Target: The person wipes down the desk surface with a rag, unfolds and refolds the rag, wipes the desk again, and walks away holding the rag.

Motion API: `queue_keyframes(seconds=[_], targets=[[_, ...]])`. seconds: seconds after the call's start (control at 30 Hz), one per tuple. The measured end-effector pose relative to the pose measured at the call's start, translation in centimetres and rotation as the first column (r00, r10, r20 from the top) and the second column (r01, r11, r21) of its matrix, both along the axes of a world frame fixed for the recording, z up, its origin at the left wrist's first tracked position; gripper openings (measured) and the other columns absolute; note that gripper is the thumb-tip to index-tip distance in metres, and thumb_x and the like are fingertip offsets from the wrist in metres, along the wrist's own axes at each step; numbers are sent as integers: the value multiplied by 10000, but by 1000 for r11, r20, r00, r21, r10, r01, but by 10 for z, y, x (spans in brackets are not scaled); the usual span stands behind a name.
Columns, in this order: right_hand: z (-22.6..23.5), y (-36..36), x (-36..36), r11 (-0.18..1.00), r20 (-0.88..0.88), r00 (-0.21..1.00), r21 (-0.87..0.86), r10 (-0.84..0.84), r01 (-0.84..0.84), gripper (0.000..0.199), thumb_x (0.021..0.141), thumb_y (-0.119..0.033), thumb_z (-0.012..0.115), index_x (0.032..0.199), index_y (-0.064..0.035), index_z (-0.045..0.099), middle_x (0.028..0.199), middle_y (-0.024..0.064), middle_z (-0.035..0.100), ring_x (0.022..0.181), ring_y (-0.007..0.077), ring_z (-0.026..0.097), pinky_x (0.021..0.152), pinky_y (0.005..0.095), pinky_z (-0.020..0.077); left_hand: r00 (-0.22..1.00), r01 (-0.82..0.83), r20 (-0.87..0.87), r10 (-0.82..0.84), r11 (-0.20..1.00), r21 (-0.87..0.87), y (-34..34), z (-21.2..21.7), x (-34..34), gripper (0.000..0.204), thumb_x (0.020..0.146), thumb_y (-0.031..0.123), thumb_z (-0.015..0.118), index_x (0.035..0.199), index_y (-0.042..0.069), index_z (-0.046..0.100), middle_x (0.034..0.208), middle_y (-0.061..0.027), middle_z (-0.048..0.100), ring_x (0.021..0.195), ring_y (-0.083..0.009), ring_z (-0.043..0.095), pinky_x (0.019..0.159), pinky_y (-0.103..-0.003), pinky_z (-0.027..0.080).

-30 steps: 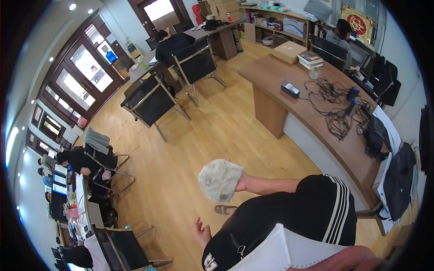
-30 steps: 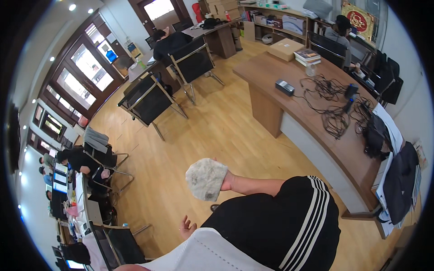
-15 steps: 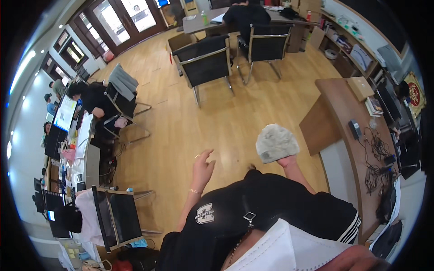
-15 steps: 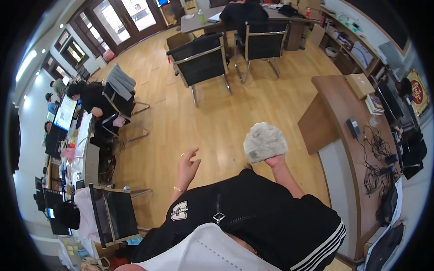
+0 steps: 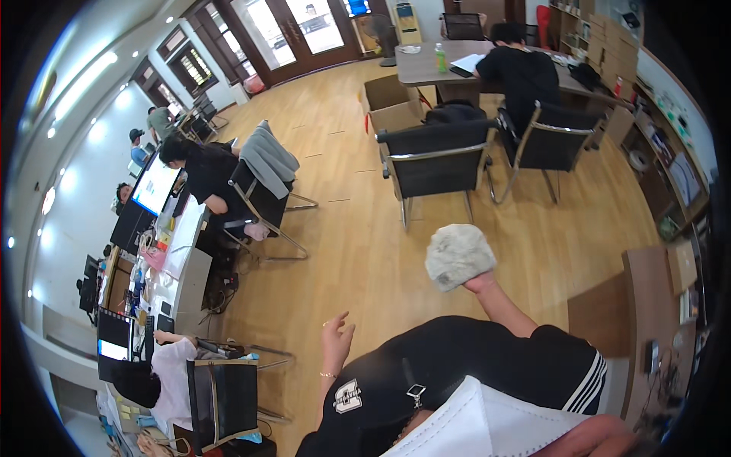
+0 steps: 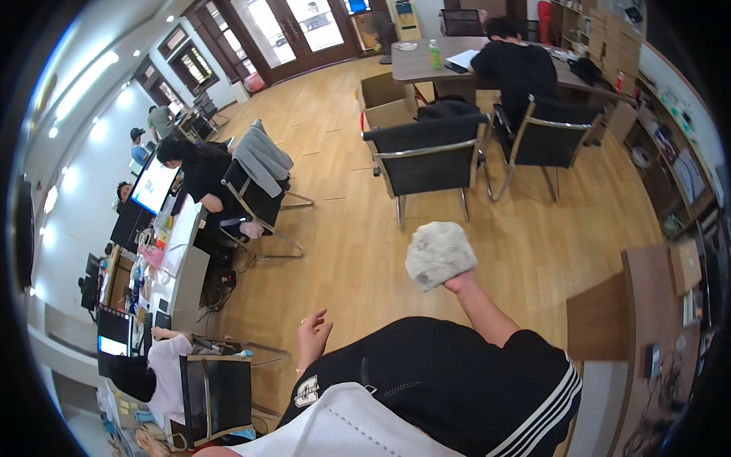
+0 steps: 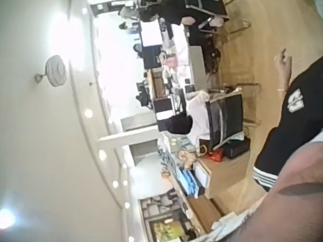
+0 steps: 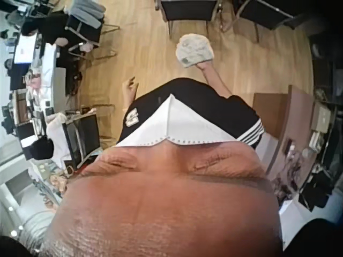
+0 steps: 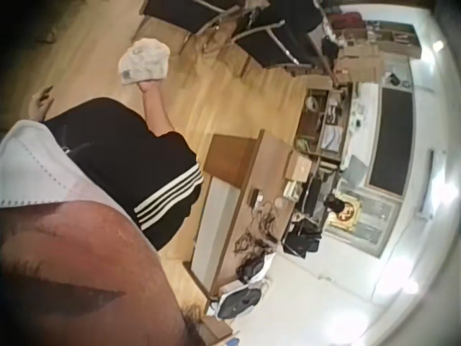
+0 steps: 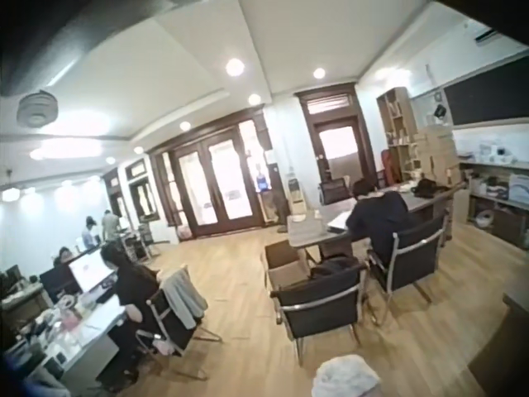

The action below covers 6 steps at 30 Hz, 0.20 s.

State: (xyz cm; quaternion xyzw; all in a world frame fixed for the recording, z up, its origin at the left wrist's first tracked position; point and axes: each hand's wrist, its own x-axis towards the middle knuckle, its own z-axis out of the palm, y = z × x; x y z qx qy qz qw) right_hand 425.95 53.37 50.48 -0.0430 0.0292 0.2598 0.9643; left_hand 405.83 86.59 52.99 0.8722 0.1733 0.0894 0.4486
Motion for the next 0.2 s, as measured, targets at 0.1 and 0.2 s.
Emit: queue_keyframes(seconds=[0.1, 0.2], targets=[[19, 61, 72, 976, 22, 977, 38, 214, -214, 679, 919, -626, 381, 1414, -163, 429, 1455, 107, 434, 1331, 352, 406, 1130, 564, 249, 993, -116, 21, 116, 992, -40, 6, -3, 37, 390, 813, 126, 698, 1193, 62, 634, 1072, -157, 641, 958, -246, 623, 735, -321, 513], [38, 126, 121, 915, 116, 914, 63, 389, -397, 730, 899, -649, 411, 1447, -168, 388, 1457, 105, 432, 1349, 348, 387, 1129, 561, 255, 982, -190, -31, 188, 951, -242, 15, -20, 73, 362, 866, 165, 671, 1218, 89, 634, 1104, -132, 646, 998, -273, 621, 798, -325, 514]])
